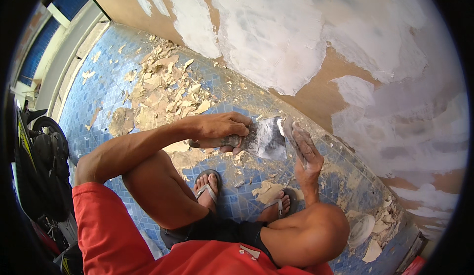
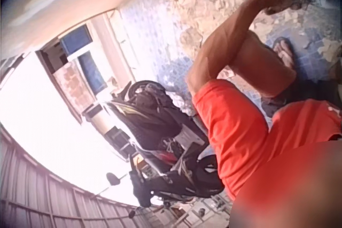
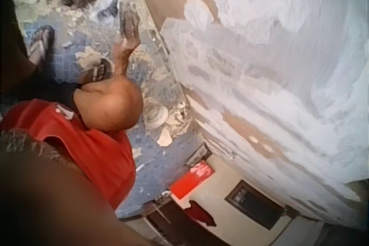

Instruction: The person applies white plaster to a wall using a trowel and a smaller scraper. They repeatedly scoop plaster from a bowl on the floor and spread it across the wall surface, smoothing it with the tools.

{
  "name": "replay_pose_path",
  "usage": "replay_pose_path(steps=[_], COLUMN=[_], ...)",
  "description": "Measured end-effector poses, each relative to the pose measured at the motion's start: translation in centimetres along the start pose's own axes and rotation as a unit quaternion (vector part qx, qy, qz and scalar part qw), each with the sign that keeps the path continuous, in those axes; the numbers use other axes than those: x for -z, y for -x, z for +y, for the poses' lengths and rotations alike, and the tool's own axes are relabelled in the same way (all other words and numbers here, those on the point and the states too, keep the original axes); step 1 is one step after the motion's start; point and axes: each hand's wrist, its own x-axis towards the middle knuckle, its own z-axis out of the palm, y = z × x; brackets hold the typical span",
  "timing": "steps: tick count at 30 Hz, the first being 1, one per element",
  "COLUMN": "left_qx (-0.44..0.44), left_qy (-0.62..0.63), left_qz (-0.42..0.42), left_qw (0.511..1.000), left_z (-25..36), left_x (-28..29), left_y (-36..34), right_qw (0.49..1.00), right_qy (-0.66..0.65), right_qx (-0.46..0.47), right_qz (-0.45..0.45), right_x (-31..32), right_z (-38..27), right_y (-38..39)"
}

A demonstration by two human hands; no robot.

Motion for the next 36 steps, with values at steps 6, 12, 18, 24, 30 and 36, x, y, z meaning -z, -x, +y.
replay_pose_path(steps=[6,12,18,24,30,36], left_qx=[0.042,-0.014,-0.02,-0.003,-0.018,0.001], left_qy=[0.16,0.088,0.142,0.127,0.102,0.109], left_qz=[-0.01,-0.034,-0.024,-0.022,-0.032,-0.033], left_qw=[0.986,0.995,0.989,0.992,0.994,0.994], left_z=[-0.1,-0.5,-0.1,1.5,2.9,3.8], left_x=[0.0,-0.1,-0.7,-1.0,-1.0,-1.5], left_y=[-0.4,-1.6,-2.4,-2.8,-2.8,-2.7], right_qw=[0.997,0.997,0.984,0.998,0.99,0.996], right_qy=[0.073,0.008,0.071,0.05,-0.001,0.075], right_qx=[-0.004,-0.079,-0.161,0.018,-0.14,-0.018], right_qz=[-0.029,-0.003,-0.04,-0.031,0.025,0.033], right_x=[0.0,1.0,1.2,2.2,3.4,3.7], right_z=[1.2,2.0,1.5,0.4,0.3,-0.4], right_y=[-0.6,-0.2,-1.5,-2.1,-2.5,-2.6])
